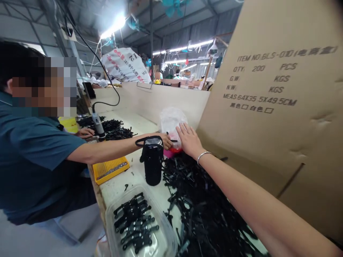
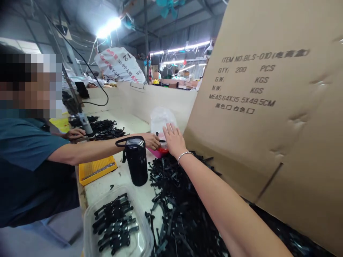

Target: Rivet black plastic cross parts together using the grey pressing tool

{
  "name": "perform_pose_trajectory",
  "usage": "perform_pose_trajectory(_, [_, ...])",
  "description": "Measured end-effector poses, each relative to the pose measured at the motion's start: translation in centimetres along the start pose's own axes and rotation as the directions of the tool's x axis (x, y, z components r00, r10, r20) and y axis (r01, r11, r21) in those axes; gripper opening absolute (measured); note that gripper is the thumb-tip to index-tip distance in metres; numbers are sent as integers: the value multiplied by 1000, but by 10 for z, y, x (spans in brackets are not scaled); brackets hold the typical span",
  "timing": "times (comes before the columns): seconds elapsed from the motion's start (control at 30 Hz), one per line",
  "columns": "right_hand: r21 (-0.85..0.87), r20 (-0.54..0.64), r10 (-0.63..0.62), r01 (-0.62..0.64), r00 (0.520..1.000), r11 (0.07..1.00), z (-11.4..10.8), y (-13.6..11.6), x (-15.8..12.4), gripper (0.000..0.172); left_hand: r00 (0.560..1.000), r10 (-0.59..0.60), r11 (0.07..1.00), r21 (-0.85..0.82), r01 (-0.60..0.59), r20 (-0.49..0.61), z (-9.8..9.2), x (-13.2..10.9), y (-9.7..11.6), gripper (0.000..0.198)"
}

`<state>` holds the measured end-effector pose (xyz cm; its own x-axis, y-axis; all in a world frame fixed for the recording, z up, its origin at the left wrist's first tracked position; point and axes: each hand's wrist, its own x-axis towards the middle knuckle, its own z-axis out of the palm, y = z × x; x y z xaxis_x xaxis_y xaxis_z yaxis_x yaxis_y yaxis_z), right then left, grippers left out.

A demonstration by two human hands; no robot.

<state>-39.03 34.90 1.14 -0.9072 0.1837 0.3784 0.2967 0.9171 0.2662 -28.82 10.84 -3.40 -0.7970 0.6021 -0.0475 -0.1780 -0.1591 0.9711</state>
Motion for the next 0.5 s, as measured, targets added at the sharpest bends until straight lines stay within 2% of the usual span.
perform_pose_trajectory(0.13, [70, 151, -8, -3, 988, 998, 32, 14, 10, 39, 999, 35, 999, -10, -35, 10, 5, 112, 18, 53])
perform_pose_trajectory(0.2, [134, 136, 35, -53, 990, 989, 40, 21, 7, 40, 999, 35, 999, -12, -35, 31, 6, 160, 25, 58])
perform_pose_trajectory(0.27, [186, 74, 33, -46, 997, 981, 42, 26, 4, 46, 997, 26, 1000, -9, -26, 68, 4, 198, 31, 51])
perform_pose_trajectory(0.33, [168, 25, -42, 37, 999, 985, 41, 27, 4, 48, 993, 16, 1000, 1, -16, 115, -2, 226, 40, 46])
perform_pose_trajectory(0.43, [59, 58, -160, 156, 985, 986, 38, 21, 11, 32, 970, -5, 999, 54, -8, 241, -22, 254, 63, 38])
perform_pose_trajectory(0.5, [-7, 118, -193, 195, 974, 981, 38, 13, 17, 19, 920, -23, 987, 156, -42, 391, -43, 264, 82, 55])
